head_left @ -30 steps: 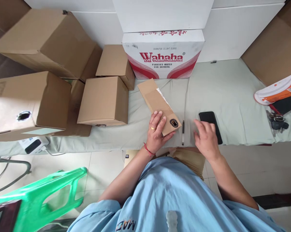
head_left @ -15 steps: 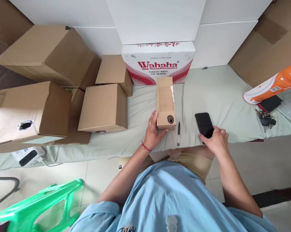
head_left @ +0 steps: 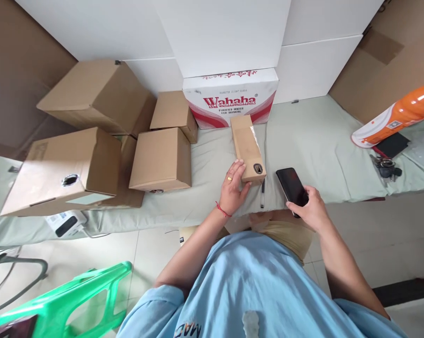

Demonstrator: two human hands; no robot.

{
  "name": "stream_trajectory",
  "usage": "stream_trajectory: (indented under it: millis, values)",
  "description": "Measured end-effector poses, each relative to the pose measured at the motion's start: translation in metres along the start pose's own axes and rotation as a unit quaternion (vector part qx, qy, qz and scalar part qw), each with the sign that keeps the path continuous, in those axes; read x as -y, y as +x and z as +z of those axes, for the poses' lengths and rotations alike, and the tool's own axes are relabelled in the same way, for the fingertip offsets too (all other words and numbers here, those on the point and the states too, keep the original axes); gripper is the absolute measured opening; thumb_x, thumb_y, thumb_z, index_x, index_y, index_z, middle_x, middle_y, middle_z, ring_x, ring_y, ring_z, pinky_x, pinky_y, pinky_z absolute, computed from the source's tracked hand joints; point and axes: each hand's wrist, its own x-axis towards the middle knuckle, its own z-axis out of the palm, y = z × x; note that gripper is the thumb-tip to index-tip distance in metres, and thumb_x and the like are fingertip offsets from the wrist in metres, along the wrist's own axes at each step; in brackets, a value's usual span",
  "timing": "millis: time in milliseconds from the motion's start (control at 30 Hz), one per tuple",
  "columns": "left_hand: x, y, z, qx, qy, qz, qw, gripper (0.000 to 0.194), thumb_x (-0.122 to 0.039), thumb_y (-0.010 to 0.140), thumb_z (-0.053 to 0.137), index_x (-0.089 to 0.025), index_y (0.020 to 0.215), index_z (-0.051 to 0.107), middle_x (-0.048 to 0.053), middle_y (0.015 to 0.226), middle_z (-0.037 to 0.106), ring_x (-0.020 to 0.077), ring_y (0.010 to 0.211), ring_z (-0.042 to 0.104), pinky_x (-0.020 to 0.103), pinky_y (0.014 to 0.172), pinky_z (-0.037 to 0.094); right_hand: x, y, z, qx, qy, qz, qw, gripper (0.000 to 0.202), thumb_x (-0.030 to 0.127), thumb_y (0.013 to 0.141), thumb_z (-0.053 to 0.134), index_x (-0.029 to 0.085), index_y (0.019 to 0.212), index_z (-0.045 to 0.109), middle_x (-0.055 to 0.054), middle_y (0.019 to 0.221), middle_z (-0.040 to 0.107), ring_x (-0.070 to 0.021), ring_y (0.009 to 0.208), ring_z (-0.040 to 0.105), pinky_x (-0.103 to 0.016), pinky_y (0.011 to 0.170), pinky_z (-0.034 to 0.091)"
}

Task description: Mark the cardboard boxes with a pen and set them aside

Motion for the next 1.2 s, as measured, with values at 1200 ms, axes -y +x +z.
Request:
stream_trajectory:
  millis: [1200]
  values:
    - [0.015, -0.008, 0.013, 0.004, -0.032, -0.067, 0.997, 0.051, -0.022, 0.096, 0.064, -0.021, 0.147, 0.064, 0.017, 0.155, 0.066, 0.0340, 0.152, 0.058, 0.054, 0.123, 0.054, 0.116, -0.055, 0.056, -0.197, 0.157, -0.273, 0.928, 0.084, 0.042, 0.087, 0.081, 0.021, 0.155, 0.037, -0.019, 0.137, 0.054, -0.0367, 0.126, 0.063, -0.058, 0.100, 0.064]
